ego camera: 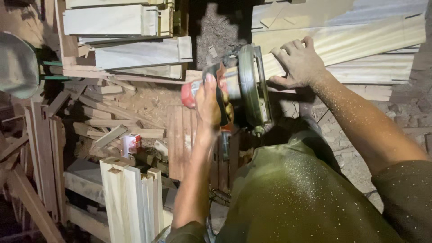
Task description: The person uses a circular saw to cut multiple wooden planks into shorter pieces. They hold each plank with one hand and guide the saw with the other, then stack the cut pieces on a nearby pile.
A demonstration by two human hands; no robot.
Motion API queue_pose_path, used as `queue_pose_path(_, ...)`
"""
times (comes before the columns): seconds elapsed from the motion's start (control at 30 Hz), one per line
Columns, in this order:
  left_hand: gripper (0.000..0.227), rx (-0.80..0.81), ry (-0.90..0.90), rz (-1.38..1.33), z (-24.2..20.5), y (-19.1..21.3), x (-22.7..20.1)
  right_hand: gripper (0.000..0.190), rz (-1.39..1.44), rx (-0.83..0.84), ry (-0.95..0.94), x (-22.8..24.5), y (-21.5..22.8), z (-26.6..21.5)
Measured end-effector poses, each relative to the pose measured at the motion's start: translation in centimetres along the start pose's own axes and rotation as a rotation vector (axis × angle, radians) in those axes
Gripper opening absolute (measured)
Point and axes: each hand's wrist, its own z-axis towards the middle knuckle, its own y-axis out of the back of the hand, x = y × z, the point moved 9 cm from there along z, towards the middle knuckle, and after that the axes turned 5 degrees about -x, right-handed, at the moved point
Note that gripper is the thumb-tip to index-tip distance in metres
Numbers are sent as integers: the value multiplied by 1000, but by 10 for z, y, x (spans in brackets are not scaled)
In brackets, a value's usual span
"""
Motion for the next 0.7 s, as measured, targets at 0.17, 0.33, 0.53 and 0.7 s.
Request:
queue_pose_path(0.17, 57, 67, -62, 2, -25, -5, 7, 95, -5, -89, -3, 2, 11, 0)
queue_pose_path(0.33, 58, 50, -92, 30, -32, -1, 11, 95, 23, -50, -28, 1, 7, -2)
queue_pose_path(0.53, 56, 36, -90, 7, -16, -1, 11, 95, 6, -32, -22, 0, 4, 2)
queue_pose_path(0.7, 50, 66, -130, -42, 3, -7, 5, 96, -53, 39, -12, -2, -3, 8)
